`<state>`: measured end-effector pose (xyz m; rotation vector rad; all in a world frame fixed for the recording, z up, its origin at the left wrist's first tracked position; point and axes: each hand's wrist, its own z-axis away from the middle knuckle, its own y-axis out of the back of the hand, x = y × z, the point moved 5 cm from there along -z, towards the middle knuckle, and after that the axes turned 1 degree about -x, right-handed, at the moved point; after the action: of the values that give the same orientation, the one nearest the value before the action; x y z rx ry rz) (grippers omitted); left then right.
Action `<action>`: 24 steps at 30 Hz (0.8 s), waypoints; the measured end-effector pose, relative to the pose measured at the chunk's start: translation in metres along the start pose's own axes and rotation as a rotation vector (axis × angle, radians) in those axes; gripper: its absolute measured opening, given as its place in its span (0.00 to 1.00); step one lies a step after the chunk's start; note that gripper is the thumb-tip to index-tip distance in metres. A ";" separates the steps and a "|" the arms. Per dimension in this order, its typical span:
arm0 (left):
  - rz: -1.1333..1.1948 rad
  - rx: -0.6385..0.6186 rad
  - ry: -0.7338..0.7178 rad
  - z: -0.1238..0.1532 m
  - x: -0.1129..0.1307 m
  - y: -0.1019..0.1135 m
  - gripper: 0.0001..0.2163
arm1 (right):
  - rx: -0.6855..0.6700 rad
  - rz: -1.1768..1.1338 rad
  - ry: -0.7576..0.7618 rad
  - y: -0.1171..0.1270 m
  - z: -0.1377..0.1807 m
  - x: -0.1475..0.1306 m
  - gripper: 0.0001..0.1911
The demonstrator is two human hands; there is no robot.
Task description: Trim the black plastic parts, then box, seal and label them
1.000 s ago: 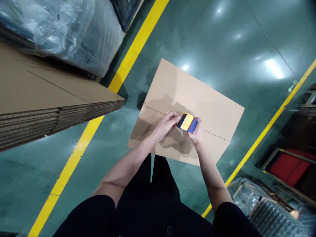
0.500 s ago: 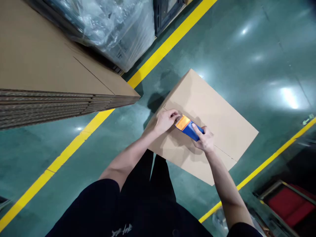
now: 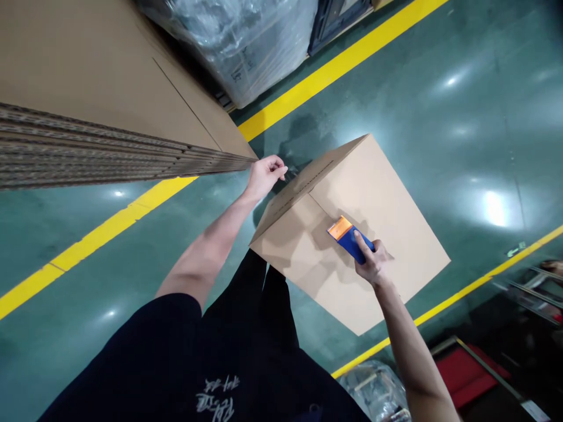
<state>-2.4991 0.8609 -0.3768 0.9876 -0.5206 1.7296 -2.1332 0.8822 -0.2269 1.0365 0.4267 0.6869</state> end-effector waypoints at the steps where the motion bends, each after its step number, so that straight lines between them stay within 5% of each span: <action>1: 0.005 -0.002 -0.008 -0.002 -0.001 -0.002 0.04 | -0.024 0.007 -0.019 0.000 -0.001 0.000 0.37; 11: 0.026 0.004 0.004 -0.015 -0.019 -0.001 0.04 | -0.151 -0.007 -0.054 -0.001 -0.006 -0.005 0.41; 19: -0.136 -0.176 0.282 -0.004 -0.080 -0.069 0.03 | -0.228 0.031 -0.059 -0.006 -0.015 -0.010 0.38; 24: -0.285 -0.074 0.250 0.009 -0.080 -0.067 0.14 | -0.205 0.049 -0.064 -0.006 -0.019 -0.016 0.40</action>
<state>-2.4239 0.8341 -0.4449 0.7400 -0.2661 1.5376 -2.1545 0.8816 -0.2410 0.8748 0.2703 0.7235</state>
